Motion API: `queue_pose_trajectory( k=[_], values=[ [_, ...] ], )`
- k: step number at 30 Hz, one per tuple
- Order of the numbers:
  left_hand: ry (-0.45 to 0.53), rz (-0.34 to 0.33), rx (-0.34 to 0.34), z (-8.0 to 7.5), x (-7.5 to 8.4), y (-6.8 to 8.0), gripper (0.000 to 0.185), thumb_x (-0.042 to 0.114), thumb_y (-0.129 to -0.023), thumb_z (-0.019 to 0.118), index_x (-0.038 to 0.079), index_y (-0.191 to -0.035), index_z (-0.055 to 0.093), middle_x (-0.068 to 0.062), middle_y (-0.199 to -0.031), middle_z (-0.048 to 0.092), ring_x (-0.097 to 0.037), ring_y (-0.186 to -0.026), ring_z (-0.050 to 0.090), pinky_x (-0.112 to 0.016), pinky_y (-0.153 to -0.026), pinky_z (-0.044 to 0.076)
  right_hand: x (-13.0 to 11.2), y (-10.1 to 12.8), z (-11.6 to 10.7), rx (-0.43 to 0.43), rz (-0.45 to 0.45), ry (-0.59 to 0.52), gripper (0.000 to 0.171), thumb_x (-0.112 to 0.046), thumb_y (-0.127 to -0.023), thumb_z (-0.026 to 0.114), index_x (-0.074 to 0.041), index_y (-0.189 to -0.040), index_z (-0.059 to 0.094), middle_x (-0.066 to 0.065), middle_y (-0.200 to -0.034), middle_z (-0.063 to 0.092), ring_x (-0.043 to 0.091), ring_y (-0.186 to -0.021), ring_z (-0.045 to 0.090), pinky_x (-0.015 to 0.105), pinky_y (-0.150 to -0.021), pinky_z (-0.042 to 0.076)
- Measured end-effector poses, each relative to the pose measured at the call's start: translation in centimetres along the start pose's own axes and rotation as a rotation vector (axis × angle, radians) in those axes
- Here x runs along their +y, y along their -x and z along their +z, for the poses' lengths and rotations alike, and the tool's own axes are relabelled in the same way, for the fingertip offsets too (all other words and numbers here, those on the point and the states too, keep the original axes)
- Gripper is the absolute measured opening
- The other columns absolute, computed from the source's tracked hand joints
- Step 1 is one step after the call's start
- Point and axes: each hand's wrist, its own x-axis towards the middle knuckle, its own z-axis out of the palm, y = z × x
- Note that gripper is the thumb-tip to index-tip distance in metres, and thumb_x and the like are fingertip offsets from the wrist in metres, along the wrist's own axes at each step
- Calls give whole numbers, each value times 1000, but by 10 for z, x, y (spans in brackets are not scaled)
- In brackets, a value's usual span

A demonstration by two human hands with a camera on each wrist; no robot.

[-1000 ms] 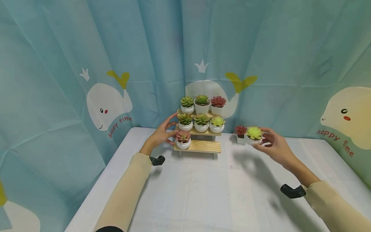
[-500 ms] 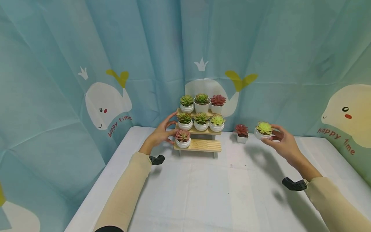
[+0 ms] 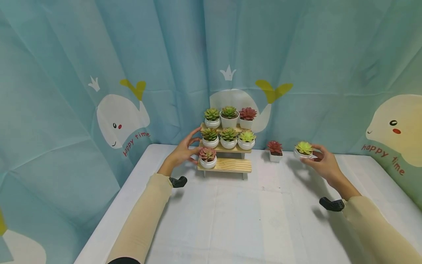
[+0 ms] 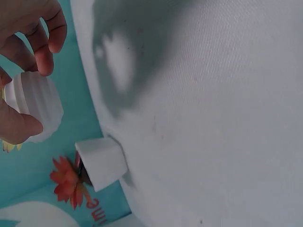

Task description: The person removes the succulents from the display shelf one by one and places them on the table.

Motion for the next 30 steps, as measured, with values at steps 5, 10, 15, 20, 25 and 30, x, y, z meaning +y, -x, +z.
queue_pose_trajectory(
  k=[5,10,15,20,25,30],
  values=[
    [1,6,1,0,0,0,80,5,-104,61,43,-163,23,-15,-163,31,-29,-89,71,-51,-63,63,12,-9,2,5,11,9,83,-31,-97,75,6,-155,29,38,-151,40,31,-113,53,10,-69,46],
    [4,9,0,-1,0,1,80,5,-103,61,43,-163,23,-16,-164,30,-29,-90,71,-51,-63,63,24,-16,6,-6,27,6,86,-31,-96,76,7,-156,27,39,-152,38,41,-122,50,9,-71,44],
    [7,2,3,0,0,1,80,6,-103,62,43,-163,24,-16,-164,28,-31,-92,71,-53,-64,63,28,-18,12,-7,42,31,87,-32,-96,77,7,-156,27,39,-152,38,45,-125,49,19,-78,45],
    [8,-4,4,1,0,0,80,5,-103,62,43,-163,24,-15,-164,30,-31,-93,70,-53,-64,63,28,-20,17,-13,71,53,88,-31,-96,76,8,-156,26,39,-152,37,50,-128,47,43,-90,48],
    [11,-4,0,0,0,-1,80,6,-103,61,44,-163,23,-15,-164,30,-30,-92,70,-53,-65,63,29,-23,20,-20,79,50,90,-34,-96,76,9,-156,24,40,-153,34,54,-132,44,59,-100,45],
    [10,-5,5,1,0,0,80,6,-103,62,44,-162,24,-15,-164,30,-31,-94,70,-56,-66,62,29,-24,24,-29,86,61,91,-34,-96,76,9,-156,23,41,-153,33,55,-134,42,63,-104,43]
  ],
)
